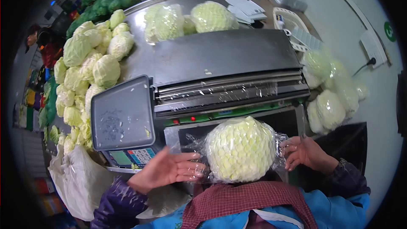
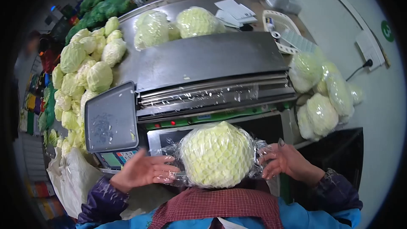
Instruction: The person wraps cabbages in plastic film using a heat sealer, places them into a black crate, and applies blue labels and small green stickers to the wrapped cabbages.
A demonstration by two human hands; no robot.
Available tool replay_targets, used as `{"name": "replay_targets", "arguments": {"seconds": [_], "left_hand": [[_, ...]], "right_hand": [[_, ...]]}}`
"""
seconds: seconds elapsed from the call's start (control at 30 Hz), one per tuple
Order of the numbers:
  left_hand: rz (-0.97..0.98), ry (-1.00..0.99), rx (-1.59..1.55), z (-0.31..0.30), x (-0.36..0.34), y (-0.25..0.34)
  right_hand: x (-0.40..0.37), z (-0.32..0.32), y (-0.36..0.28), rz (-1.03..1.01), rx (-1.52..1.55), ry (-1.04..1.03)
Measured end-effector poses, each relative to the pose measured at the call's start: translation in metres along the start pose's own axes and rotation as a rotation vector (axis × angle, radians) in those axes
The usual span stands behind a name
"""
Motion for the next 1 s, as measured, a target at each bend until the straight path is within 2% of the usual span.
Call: {"name": "replay_targets", "arguments": {"seconds": [0.03,0.1,0.13,0.2,0.23,0.27,0.33,0.37,0.4,0.47,0.57,0.6,0.63,0.67,0.7,0.73,0.77,0.8,0.83,0.9,1.0], "left_hand": [[-0.022,-0.007,0.002,0.002,0.001,-0.004],[0.186,0.156,0.355,0.001,0.0,-0.009],[0.18,0.149,0.364,0.002,0.001,-0.012],[0.357,0.391,0.689,0.005,0.005,-0.014],[0.406,0.432,0.446,0.02,0.003,-0.015],[0.397,0.425,0.449,0.021,-0.001,-0.014],[0.446,0.503,0.262,0.011,-0.01,-0.009],[0.555,0.707,0.416,0.005,-0.012,-0.011],[0.48,0.84,0.339,0.007,-0.019,-0.014],[0.351,0.677,0.346,-0.017,-0.033,-0.03],[0.243,0.703,0.315,-0.052,-0.025,-0.065],[0.142,0.796,0.387,-0.059,-0.018,-0.075],[0.12,0.759,0.431,-0.073,-0.008,-0.088],[0.102,0.727,0.474,-0.09,0.005,-0.103],[0.103,0.687,0.505,-0.105,0.022,-0.117],[0.066,0.627,0.52,-0.109,0.038,-0.125],[0.044,0.567,0.539,-0.107,0.055,-0.132],[0.031,0.501,0.556,-0.105,0.074,-0.141],[0.034,0.437,0.578,-0.102,0.091,-0.149],[0.091,0.353,0.634,-0.09,0.118,-0.156],[0.276,0.264,0.712,-0.057,0.133,-0.14]], "right_hand": [[0.0,0.005,0.007,0.0,0.015,0.018],[0.006,0.015,0.014,-0.337,-0.618,0.13],[0.01,0.018,0.017,-0.342,-0.611,0.139],[0.014,0.019,0.016,-0.493,-0.361,0.339],[0.013,0.019,0.015,-0.573,-0.291,0.417],[0.007,0.019,0.009,-0.57,-0.121,0.366],[-0.008,0.027,0.004,-0.577,-0.031,0.327],[-0.02,0.029,-0.002,-0.575,-0.009,0.371],[-0.03,0.028,-0.005,-0.573,0.015,0.417],[-0.041,0.017,0.001,-0.547,0.026,0.421],[-0.039,0.0,0.022,-0.35,-0.046,0.644],[-0.03,-0.016,0.038,-0.391,-0.179,0.596],[-0.019,-0.031,0.056,-0.281,-0.046,0.616],[-0.005,-0.045,0.077,-0.187,-0.135,0.686],[0.009,-0.053,0.096,-0.183,-0.088,0.584],[0.028,-0.057,0.117,-0.21,-0.237,0.63],[0.057,-0.067,0.147,-0.424,-0.538,0.658],[0.07,-0.059,0.163,-0.247,-0.4,0.456],[0.08,-0.047,0.172,-0.209,-0.42,0.343],[0.09,-0.023,0.183,-0.211,-0.457,0.188],[0.083,-0.003,0.165,-0.264,-0.406,0.059]]}}
Point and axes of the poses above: each hand's wrist, its own x-axis towards the middle knuckle, its own z-axis out of the palm, y = z × x, the point moved 2 cm from there along x, towards the middle knuckle, and after that the axes turned 5 degrees about y, right-handed, at the moved point
